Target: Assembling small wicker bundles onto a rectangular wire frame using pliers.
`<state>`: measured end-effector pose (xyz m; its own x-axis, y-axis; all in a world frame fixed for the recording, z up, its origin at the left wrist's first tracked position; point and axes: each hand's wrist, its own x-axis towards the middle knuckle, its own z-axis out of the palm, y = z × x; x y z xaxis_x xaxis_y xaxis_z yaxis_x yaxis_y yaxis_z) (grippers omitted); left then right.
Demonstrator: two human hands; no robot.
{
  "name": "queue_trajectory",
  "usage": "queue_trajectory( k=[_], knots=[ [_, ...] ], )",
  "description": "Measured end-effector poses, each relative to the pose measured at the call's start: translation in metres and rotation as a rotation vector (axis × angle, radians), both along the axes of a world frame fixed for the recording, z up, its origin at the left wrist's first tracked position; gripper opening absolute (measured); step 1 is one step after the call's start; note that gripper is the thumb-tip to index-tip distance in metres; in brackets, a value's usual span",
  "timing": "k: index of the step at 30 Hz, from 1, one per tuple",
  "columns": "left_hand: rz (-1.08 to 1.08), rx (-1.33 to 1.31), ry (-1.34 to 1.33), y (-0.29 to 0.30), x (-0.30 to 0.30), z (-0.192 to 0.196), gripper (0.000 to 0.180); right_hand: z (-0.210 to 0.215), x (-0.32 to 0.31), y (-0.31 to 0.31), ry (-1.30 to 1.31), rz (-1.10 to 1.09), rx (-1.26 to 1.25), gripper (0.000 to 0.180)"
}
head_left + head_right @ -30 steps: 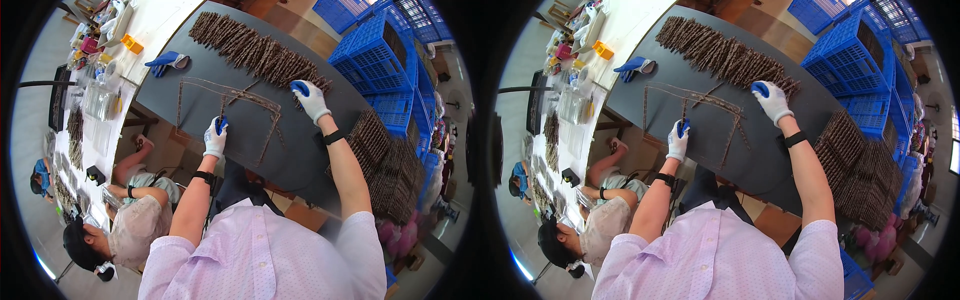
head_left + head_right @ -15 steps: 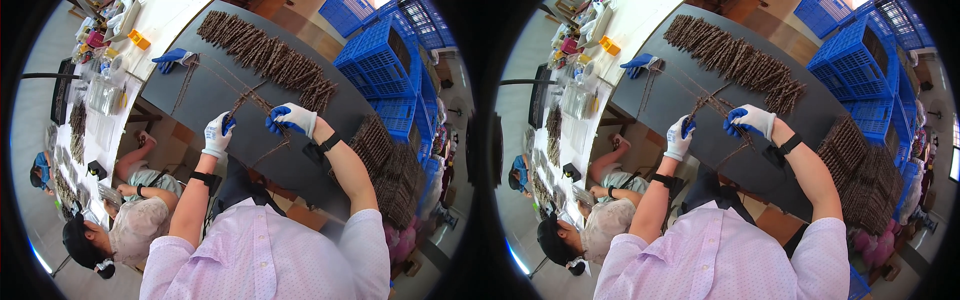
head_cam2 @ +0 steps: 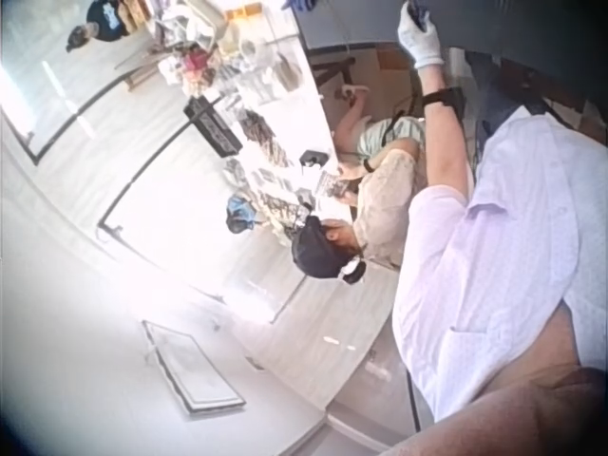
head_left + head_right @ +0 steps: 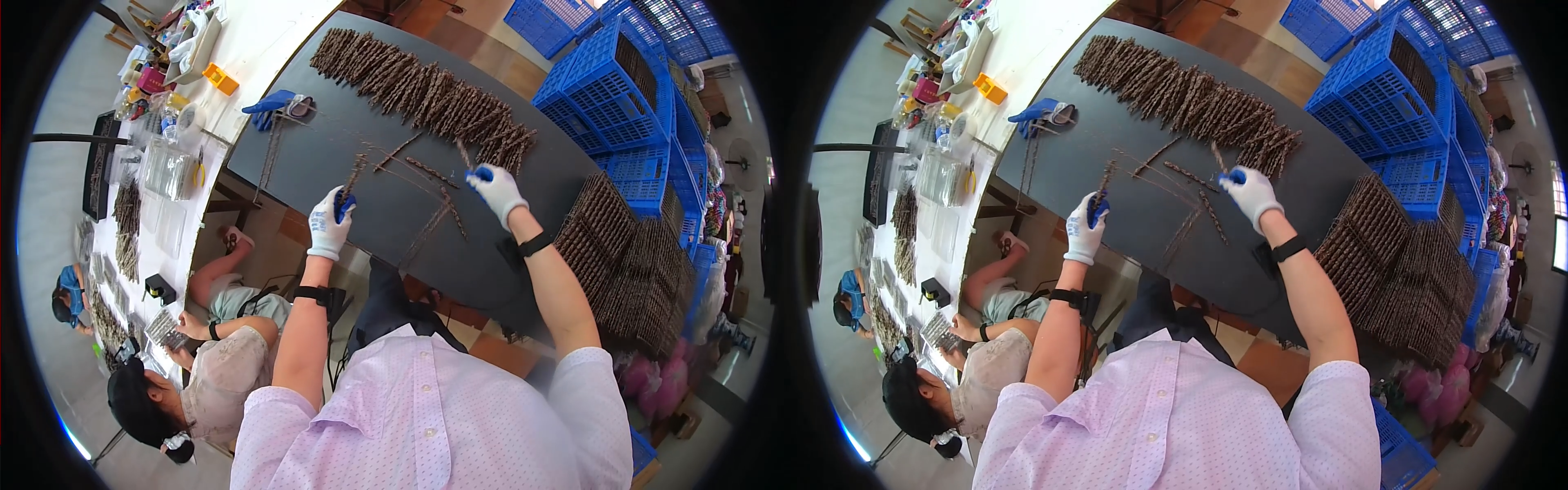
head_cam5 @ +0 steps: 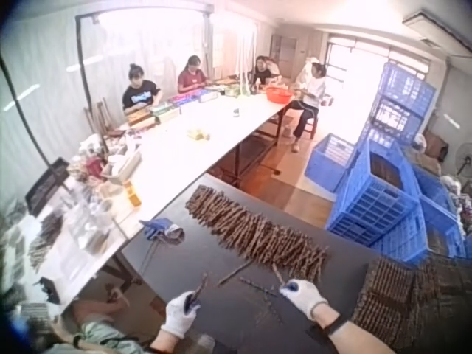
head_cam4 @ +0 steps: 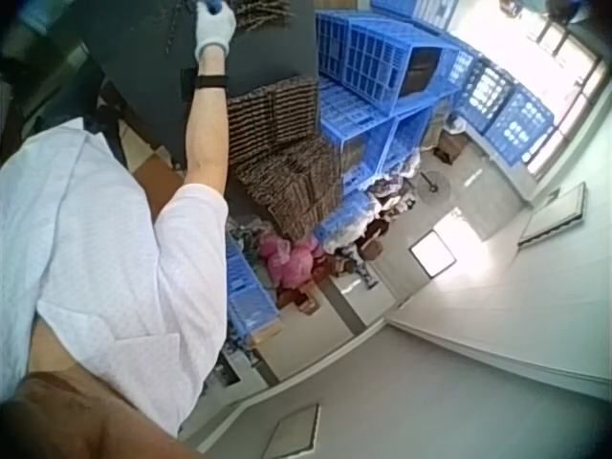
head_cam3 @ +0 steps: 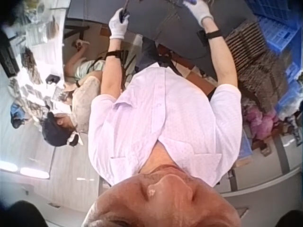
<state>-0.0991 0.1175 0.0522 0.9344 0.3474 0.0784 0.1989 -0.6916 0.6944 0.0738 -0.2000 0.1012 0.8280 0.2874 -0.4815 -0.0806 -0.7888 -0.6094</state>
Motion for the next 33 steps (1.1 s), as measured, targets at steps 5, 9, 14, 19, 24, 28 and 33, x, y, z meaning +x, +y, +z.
queue_trajectory(
  k=[5, 9, 14, 19, 24, 28, 33],
  knots=[
    [0.102, -0.065, -0.024, 0.027, -0.025, -0.019, 0.040, -0.038, -0.070, 0.015, -0.194, 0.375, -0.633, 0.040],
    [0.114, -0.030, -0.006, 0.026, -0.025, -0.014, 0.040, -0.068, -0.081, 0.010, -0.304, 0.390, -0.686, 0.037],
    [0.121, -0.021, 0.005, 0.035, -0.033, -0.018, 0.040, -0.055, -0.071, 0.008, -0.333, 0.499, -0.578, 0.032],
    [0.124, -0.046, 0.018, 0.041, -0.033, -0.021, 0.040, -0.042, -0.035, 0.051, -0.583, 0.494, -0.586, 0.027],
    [0.124, -0.042, 0.037, 0.042, -0.023, -0.019, 0.040, -0.065, -0.013, 0.099, -0.396, 0.528, -0.755, 0.023],
    [0.110, -0.041, 0.003, 0.051, -0.020, -0.020, 0.040, -0.061, -0.006, 0.098, -0.378, 0.599, -0.769, 0.024],
    [0.125, -0.065, -0.011, 0.056, -0.011, -0.026, 0.041, -0.051, -0.012, 0.068, -0.299, 0.293, -0.495, 0.040]
  ],
)
